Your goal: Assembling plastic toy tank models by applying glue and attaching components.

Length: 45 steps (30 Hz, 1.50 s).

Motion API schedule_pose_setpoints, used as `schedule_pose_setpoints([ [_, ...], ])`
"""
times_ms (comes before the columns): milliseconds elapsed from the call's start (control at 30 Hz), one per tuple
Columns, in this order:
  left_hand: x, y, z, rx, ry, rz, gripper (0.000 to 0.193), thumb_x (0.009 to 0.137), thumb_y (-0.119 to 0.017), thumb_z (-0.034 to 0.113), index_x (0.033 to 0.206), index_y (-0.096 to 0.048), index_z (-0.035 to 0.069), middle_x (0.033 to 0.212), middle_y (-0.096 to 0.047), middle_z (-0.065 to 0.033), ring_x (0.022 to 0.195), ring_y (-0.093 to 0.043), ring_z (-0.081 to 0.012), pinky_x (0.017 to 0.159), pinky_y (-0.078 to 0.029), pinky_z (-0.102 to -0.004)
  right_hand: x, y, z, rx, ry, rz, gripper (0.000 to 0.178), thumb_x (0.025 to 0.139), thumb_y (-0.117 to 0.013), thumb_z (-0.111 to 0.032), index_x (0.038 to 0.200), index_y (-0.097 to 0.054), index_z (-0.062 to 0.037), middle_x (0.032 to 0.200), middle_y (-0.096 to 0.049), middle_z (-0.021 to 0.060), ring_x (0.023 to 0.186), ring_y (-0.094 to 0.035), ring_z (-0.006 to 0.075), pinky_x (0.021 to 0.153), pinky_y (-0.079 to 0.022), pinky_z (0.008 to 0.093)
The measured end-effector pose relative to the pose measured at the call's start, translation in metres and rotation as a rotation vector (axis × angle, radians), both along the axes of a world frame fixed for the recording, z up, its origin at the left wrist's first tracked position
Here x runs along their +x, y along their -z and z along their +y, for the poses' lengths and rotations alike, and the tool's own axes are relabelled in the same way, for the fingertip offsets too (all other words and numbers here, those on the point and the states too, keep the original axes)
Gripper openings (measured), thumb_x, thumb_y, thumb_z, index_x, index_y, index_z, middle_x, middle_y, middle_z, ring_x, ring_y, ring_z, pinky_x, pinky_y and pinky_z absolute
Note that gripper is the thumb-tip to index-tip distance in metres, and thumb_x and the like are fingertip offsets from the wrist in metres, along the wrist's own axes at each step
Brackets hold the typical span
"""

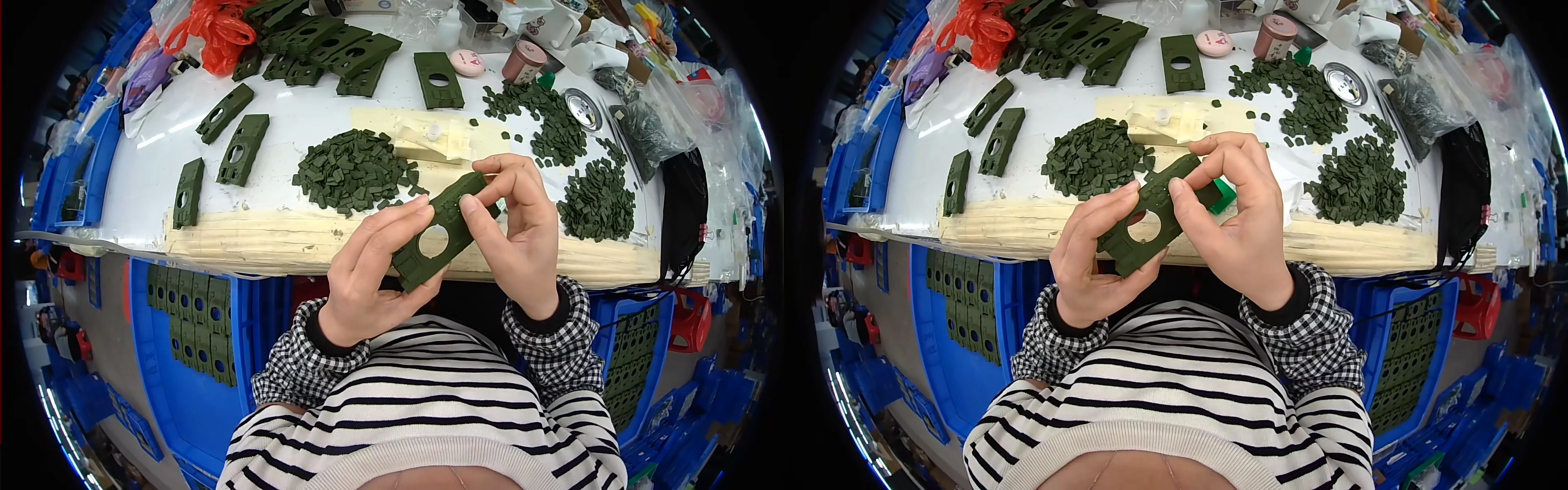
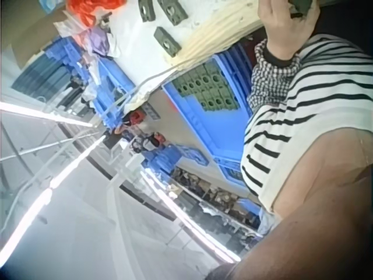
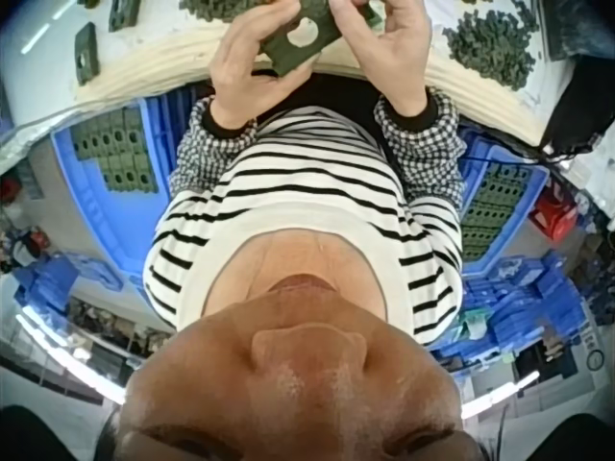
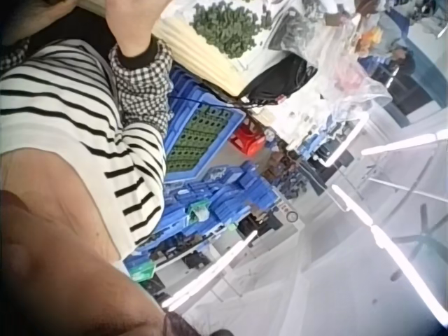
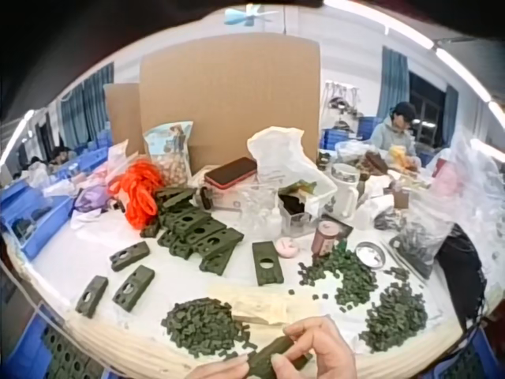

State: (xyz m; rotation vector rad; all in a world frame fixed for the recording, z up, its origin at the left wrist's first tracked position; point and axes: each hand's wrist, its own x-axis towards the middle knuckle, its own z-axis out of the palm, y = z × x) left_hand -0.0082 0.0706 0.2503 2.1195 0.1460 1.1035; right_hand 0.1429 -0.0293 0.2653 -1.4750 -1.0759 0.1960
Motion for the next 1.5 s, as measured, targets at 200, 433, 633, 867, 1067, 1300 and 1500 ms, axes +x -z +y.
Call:
schedule_pose_setpoints([
  [200,-0.001,0.002,0.003,0.031,0.024,-0.017,0.052,0.068,-0.078,0.000,0.116,-0.058,-0.004,0.115,-0.063,-0.0222,0.102,-0.065,-0.0310,0.085,-0.055,-0.0356,-0.001,0.001,-0.002,-0.013,-0.020,0.067,0.013,0.079,-0.068,-0.003,0.077,-0.055,-0.0014,0.096,-0.054,0.0129,0.096,-0.054,0.0227,0.082,-0.043,0.0310],
  [433,-0.002,0.009,0.006,-0.103,0.055,-0.026,0.052,0.067,-0.079,-0.001,0.115,-0.059,-0.005,0.114,-0.064,-0.0224,0.102,-0.065,-0.0304,0.085,-0.054,-0.0347,-0.006,-0.013,-0.010,0.010,-0.190,0.530,0.015,0.087,-0.063,-0.003,0.092,-0.049,-0.0020,0.093,-0.049,0.0036,0.092,-0.049,0.0118,0.084,-0.041,0.0252],
  [633,-0.006,0.012,0.012,-0.081,0.144,0.027,0.058,0.068,-0.078,-0.003,0.121,-0.054,-0.004,0.122,-0.058,-0.0223,0.112,-0.060,-0.0266,0.092,-0.051,-0.0334,-0.004,-0.009,-0.011,-0.020,-0.211,0.494,0.017,0.089,-0.063,-0.003,0.098,-0.047,-0.0027,0.093,-0.048,0.0009,0.090,-0.048,0.0087,0.084,-0.041,0.0240],
  [867,-0.006,0.013,0.013,-0.069,0.170,0.024,0.058,0.067,-0.079,-0.002,0.120,-0.055,-0.004,0.121,-0.060,-0.0221,0.110,-0.060,-0.0265,0.092,-0.050,-0.0339,-0.004,-0.006,-0.010,-0.004,-0.231,0.517,0.021,0.087,-0.065,0.000,0.097,-0.047,-0.0036,0.093,-0.048,0.0005,0.089,-0.048,0.0082,0.083,-0.040,0.0234],
  [1067,-0.008,0.014,0.014,-0.081,0.181,0.062,0.060,0.068,-0.079,-0.002,0.122,-0.053,-0.003,0.123,-0.059,-0.0213,0.111,-0.060,-0.0258,0.093,-0.049,-0.0335,-0.003,-0.003,-0.010,-0.022,-0.242,0.521,0.020,0.088,-0.064,-0.002,0.100,-0.047,-0.0032,0.094,-0.050,0.0006,0.089,-0.048,0.0079,0.083,-0.040,0.0230],
  [1300,-0.010,0.014,0.012,-0.358,0.282,0.097,0.080,0.072,-0.078,-0.001,0.137,-0.033,-0.001,0.128,-0.055,-0.0218,0.114,-0.058,-0.0220,0.093,-0.050,-0.0319,-0.001,-0.009,-0.016,-0.017,-0.197,0.629,0.014,0.094,-0.055,-0.002,0.107,-0.049,-0.0017,0.093,-0.057,0.0020,0.086,-0.053,0.0051,0.076,-0.043,0.0186],
  [1500,-0.008,0.016,0.012,-0.260,0.172,0.066,0.080,0.071,-0.081,0.004,0.138,-0.038,-0.001,0.117,-0.054,-0.0149,0.111,-0.058,-0.0233,0.092,-0.049,-0.0329,0.003,-0.007,-0.016,-0.024,-0.165,0.572,0.015,0.094,-0.055,-0.001,0.107,-0.049,-0.0009,0.091,-0.059,0.0022,0.083,-0.054,0.0051,0.075,-0.043,0.0191],
])
